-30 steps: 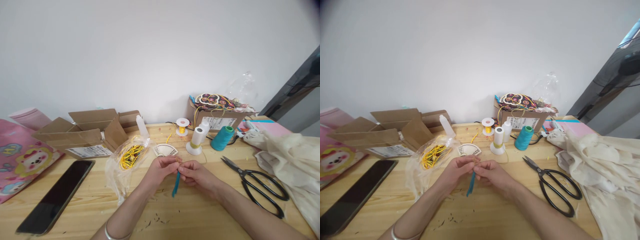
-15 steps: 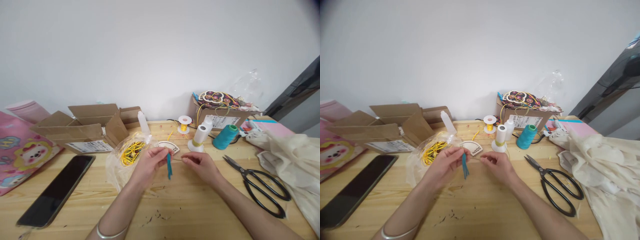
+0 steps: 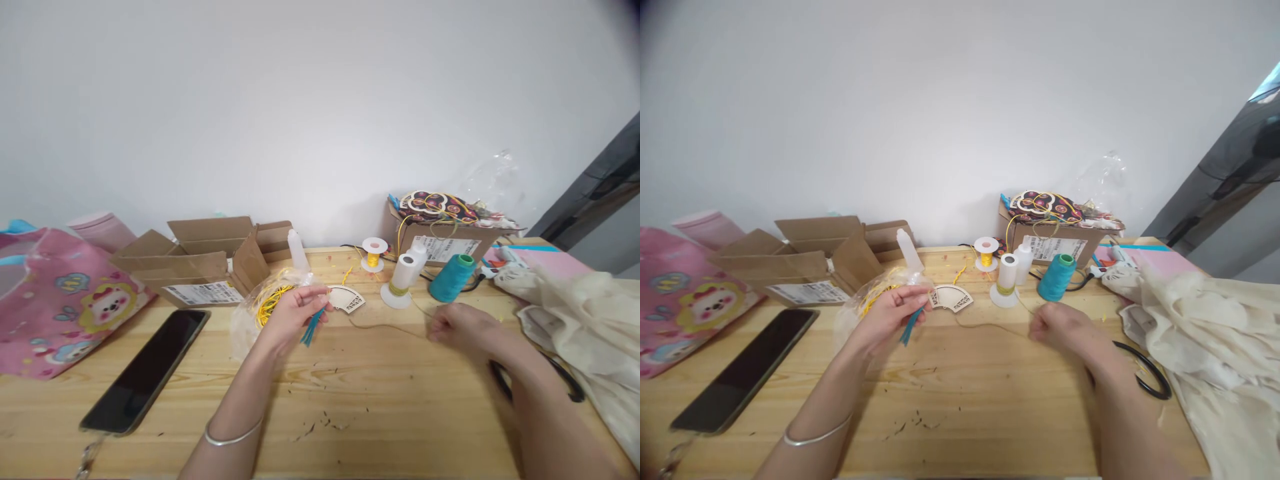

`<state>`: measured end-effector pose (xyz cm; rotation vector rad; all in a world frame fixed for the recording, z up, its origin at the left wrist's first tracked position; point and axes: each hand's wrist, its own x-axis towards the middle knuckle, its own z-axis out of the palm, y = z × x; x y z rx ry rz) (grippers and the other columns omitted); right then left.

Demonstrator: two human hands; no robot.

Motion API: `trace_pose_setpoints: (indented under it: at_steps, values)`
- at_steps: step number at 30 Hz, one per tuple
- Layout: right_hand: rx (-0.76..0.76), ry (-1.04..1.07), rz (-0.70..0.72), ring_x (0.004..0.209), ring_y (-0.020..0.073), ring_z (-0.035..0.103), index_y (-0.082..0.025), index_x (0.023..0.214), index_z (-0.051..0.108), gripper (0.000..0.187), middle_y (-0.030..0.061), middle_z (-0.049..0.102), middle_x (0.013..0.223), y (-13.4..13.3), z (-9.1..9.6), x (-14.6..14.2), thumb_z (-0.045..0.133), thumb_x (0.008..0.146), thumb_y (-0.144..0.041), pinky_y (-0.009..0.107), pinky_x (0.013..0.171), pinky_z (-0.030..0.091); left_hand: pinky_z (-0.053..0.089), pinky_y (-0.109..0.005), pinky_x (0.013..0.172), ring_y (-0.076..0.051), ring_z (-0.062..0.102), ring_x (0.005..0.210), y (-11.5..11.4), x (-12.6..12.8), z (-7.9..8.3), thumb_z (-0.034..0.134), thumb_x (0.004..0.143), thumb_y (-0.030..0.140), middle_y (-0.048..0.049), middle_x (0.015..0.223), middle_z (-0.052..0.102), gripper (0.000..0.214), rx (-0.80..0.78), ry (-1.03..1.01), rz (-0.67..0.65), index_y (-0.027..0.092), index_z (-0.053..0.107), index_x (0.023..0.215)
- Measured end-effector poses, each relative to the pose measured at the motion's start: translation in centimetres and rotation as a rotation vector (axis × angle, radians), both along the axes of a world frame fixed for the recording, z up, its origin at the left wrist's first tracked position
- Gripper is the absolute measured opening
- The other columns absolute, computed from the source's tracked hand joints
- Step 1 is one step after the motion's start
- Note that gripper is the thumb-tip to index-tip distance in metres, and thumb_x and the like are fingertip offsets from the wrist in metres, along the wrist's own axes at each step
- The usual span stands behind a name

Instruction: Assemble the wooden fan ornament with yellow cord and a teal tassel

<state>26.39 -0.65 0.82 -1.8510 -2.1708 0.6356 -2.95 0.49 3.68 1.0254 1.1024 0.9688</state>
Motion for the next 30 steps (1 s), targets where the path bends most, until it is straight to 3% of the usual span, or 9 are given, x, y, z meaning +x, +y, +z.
trace_pose_setpoints:
  at_steps: [1,3,8,13,19,21,24,27,30]
  values:
    - [-0.084,-0.063,-0.003,0.049,0.0117,0.048,-0.019,0.050,0.059,0.011,0.0006,0.057,0.051,-0.1,0.5,0.4,0.056,0.059,-0.014,0.023,0.045,0.027,0.043,-0.020,0.048,-0.008,0.054,0.048,0.1,-0.2,-0.1,0.068,0.061,0.026,-0.0029,0.064,0.064,0.035,-0.012,0.010,-0.023,0.011,0.059,0.091]
    - [-0.081,-0.119,-0.007,0.051,0.0132,0.049,-0.018,0.056,0.062,0.013,0.0031,0.059,0.055,-0.1,1.5,0.0,0.053,0.066,-0.020,0.024,0.046,0.027,0.043,-0.020,0.049,-0.009,0.055,0.050,0.1,-0.2,-0.4,0.067,0.062,0.024,-0.0037,0.065,0.064,0.037,-0.031,0.018,-0.061,0.010,0.057,0.094]
    - [0.073,-0.035,0.128,0.067,0.0153,0.056,-0.022,0.075,0.064,0.013,0.0026,0.064,0.075,0.6,2.8,-6.2,0.055,0.070,-0.030,0.024,0.056,0.034,0.046,-0.025,0.059,-0.013,0.060,0.062,-0.1,0.5,-1.4,0.067,0.061,0.019,-0.0075,0.078,0.065,0.051,-0.046,-0.034,-0.124,0.014,0.048,0.107]
    - [0.170,-0.178,0.196,0.069,0.0166,0.056,-0.019,0.075,0.062,0.016,0.0054,0.062,0.082,0.8,1.5,-11.0,0.052,0.073,-0.032,0.024,0.052,0.032,0.044,-0.026,0.061,-0.014,0.061,0.064,-0.3,1.1,-1.2,0.068,0.060,0.019,-0.0068,0.077,0.065,0.064,-0.083,-0.032,-0.133,0.015,0.039,0.116]
    - [0.218,-0.003,0.225,0.073,0.0149,0.053,-0.017,0.070,0.056,0.013,0.0040,0.060,0.078,0.6,-1.1,-10.8,0.045,0.077,-0.018,0.023,0.057,0.033,0.041,-0.025,0.055,-0.013,0.057,0.056,-2.5,0.7,-1.7,0.062,0.063,0.023,-0.0011,0.060,0.062,0.069,-0.081,0.244,-0.372,0.011,0.031,0.124]
    - [0.200,0.162,0.218,0.070,0.0137,0.051,-0.016,0.068,0.055,0.012,0.0027,0.058,0.074,0.8,-1.6,-10.4,0.046,0.076,-0.018,0.023,0.059,0.034,0.042,-0.026,0.058,-0.014,0.057,0.060,-2.9,0.3,-1.8,0.057,0.067,0.027,-0.0020,0.068,0.063,0.059,0.028,0.457,-0.382,0.016,0.037,0.122]
    - [0.040,0.496,0.196,0.059,0.0105,0.045,-0.016,0.068,0.052,0.015,-0.0007,0.052,0.064,1.3,-1.8,-10.1,0.046,0.077,-0.026,0.022,0.054,0.033,0.042,-0.029,0.070,-0.017,0.057,0.075,-2.2,0.2,-1.4,0.054,0.070,0.029,-0.0050,0.088,0.063,0.044,0.339,0.704,-0.273,0.022,0.050,0.113]
    - [-0.166,0.794,0.227,0.053,0.0082,0.039,-0.015,0.067,0.050,0.023,-0.0035,0.045,0.058,1.6,-1.7,-10.0,0.048,0.076,-0.036,0.021,0.050,0.031,0.038,-0.030,0.082,-0.020,0.050,0.097,-0.8,1.2,-0.8,0.057,0.068,0.028,-0.0060,0.111,0.054,0.040,0.634,0.757,-0.304,0.023,0.054,0.108]
    - [-0.284,0.961,0.230,0.055,0.0075,0.042,-0.014,0.069,0.050,0.026,-0.0035,0.047,0.060,1.6,-1.5,-9.8,0.051,0.074,-0.040,0.021,0.052,0.033,0.038,-0.028,0.079,-0.019,0.052,0.092,0.1,2.5,-0.9,0.054,0.072,0.028,-0.0050,0.101,0.058,0.031,0.775,0.774,-0.401,0.024,0.058,0.103]
